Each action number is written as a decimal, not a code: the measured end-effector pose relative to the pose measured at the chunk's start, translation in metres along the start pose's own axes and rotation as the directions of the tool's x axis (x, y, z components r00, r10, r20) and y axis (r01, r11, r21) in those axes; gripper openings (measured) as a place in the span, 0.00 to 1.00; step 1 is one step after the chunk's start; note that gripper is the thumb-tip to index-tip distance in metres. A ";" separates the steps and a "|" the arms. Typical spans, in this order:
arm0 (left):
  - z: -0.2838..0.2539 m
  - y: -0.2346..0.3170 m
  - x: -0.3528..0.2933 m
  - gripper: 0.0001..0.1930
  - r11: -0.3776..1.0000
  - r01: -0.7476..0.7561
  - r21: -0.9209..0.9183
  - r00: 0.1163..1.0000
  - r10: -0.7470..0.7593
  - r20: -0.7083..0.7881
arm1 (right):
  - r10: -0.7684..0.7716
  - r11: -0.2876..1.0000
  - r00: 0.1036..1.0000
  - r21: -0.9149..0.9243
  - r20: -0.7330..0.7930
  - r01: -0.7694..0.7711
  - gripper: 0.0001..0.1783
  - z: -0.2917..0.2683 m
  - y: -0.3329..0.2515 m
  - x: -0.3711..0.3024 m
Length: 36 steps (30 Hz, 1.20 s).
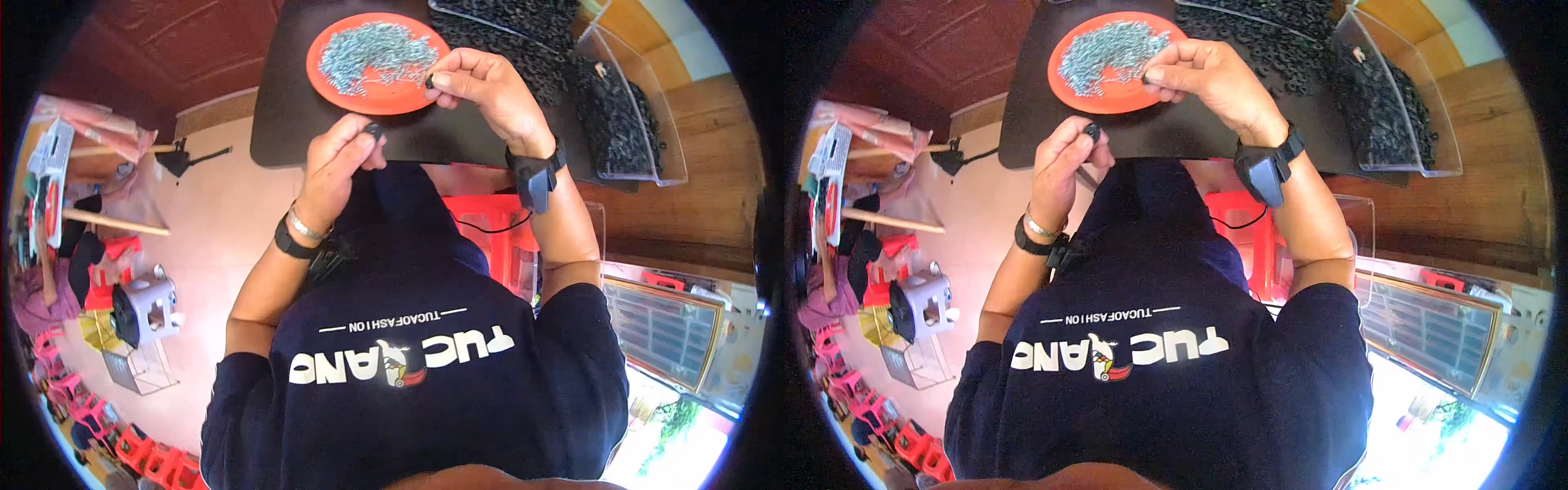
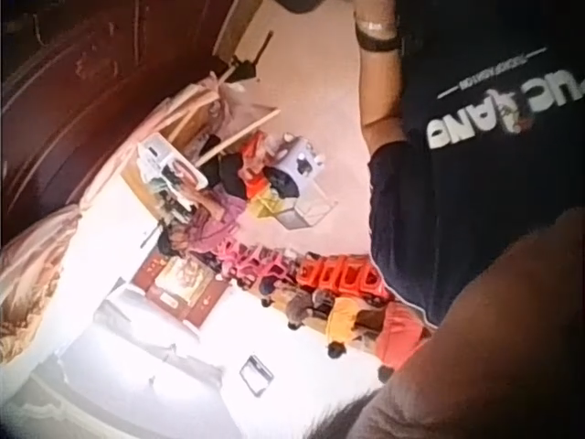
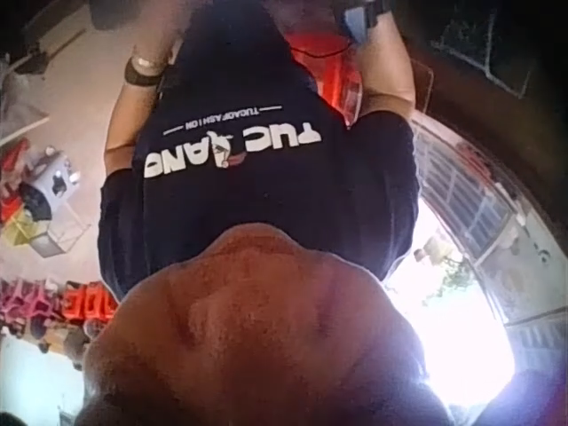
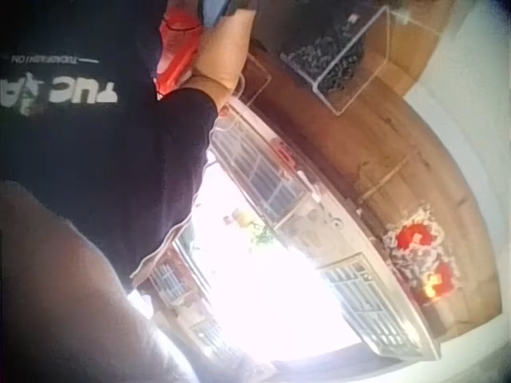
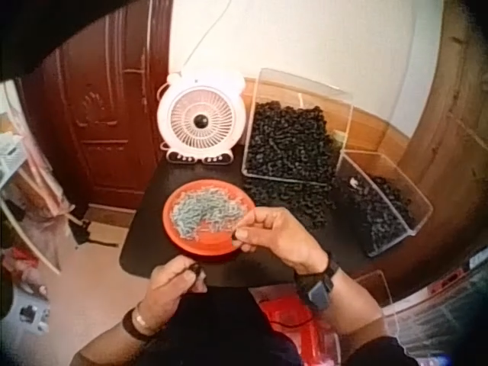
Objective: Assembling small plastic components by inserting metal pins.
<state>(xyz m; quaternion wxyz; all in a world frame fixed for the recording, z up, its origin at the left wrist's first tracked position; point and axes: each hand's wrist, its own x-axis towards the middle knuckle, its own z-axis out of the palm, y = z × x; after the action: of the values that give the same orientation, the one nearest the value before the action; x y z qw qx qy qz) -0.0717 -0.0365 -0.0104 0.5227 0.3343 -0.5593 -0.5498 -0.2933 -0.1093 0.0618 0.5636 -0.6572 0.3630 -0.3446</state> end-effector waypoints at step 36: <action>0.008 0.011 -0.004 0.12 0.857 -0.221 0.466 0.960 0.276 -0.052 | -0.337 0.739 0.941 -0.628 -0.030 0.245 0.06 0.072 -0.011 -0.012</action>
<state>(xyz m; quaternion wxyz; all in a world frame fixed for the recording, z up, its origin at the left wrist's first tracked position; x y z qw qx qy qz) -0.0761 -0.0287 0.0006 0.5284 0.4038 -0.6792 -0.3105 -0.2361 -0.0629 0.0634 0.2303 -0.8269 0.3869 -0.3370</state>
